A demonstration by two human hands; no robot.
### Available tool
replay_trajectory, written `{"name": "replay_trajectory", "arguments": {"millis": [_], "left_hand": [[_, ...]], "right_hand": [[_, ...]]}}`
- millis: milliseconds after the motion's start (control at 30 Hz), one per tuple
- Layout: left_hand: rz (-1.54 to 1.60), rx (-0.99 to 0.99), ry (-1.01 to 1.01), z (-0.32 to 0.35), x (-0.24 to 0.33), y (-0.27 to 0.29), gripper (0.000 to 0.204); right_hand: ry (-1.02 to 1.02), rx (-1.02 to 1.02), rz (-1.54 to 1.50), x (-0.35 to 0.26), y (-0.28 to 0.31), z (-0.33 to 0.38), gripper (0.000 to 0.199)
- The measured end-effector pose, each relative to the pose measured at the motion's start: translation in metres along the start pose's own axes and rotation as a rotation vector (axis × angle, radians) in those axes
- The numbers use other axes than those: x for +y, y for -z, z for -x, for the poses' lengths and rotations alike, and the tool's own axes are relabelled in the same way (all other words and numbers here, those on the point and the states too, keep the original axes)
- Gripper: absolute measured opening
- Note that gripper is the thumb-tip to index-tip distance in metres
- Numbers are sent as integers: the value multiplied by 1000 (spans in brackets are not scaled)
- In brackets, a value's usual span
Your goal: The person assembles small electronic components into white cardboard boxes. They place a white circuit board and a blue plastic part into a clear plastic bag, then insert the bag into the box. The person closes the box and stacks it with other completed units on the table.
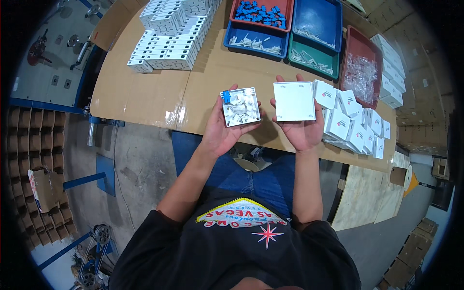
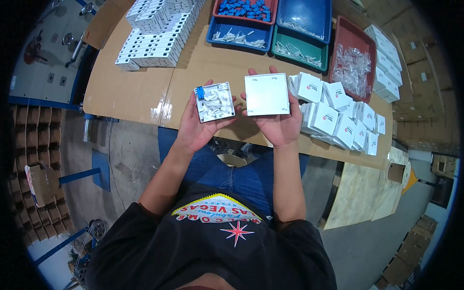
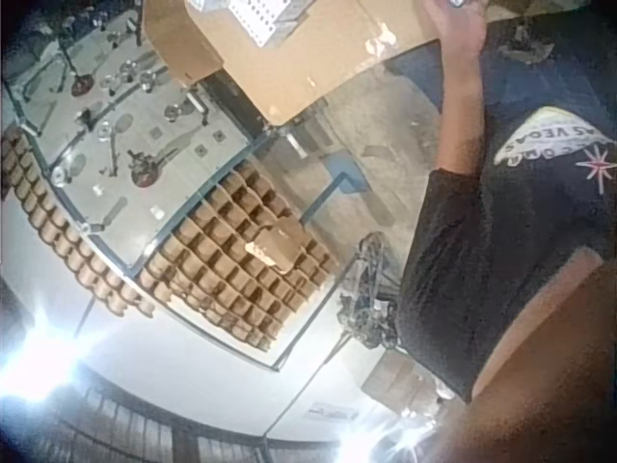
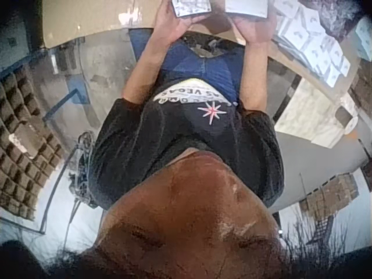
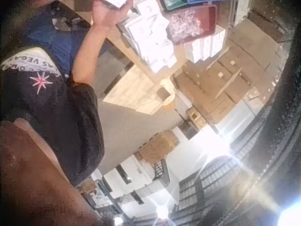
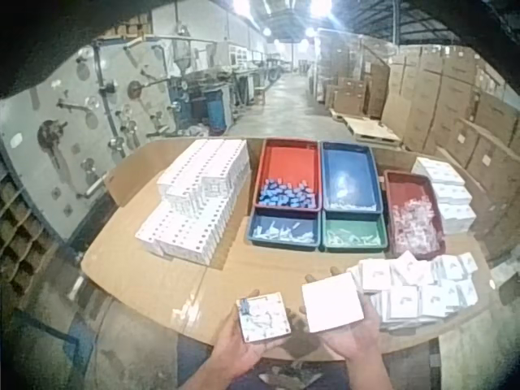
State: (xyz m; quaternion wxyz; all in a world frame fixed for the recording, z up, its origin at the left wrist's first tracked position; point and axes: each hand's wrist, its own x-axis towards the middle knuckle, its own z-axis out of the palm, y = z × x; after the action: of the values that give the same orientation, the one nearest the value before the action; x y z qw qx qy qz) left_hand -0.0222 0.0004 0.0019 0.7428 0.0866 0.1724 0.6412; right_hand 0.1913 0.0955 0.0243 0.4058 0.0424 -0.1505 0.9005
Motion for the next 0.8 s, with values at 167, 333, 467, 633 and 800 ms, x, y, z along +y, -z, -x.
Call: {"name": "replay_trajectory", "arguments": {"millis": [167, 333, 467, 633, 800], "left_hand": [[86, 18, 41, -2, -5, 8, 65], [143, -37, 84, 0, -5, 13, 64], [109, 0, 92, 0, -7, 10, 60], [64, 48, 53, 0, -13, 2, 63], [61, 30, 64, -1, -16, 5, 62]], "right_hand": [[-18, -2, 34, -3, 4, 0, 75], [-13, -33, 243, -7, 0, 3, 101], [17, 60, 424, -9, -10, 9, 114], [-45, 91, 420, -13, -14, 13, 114], [-26, 89, 518, -7, -11, 12, 119]]}}
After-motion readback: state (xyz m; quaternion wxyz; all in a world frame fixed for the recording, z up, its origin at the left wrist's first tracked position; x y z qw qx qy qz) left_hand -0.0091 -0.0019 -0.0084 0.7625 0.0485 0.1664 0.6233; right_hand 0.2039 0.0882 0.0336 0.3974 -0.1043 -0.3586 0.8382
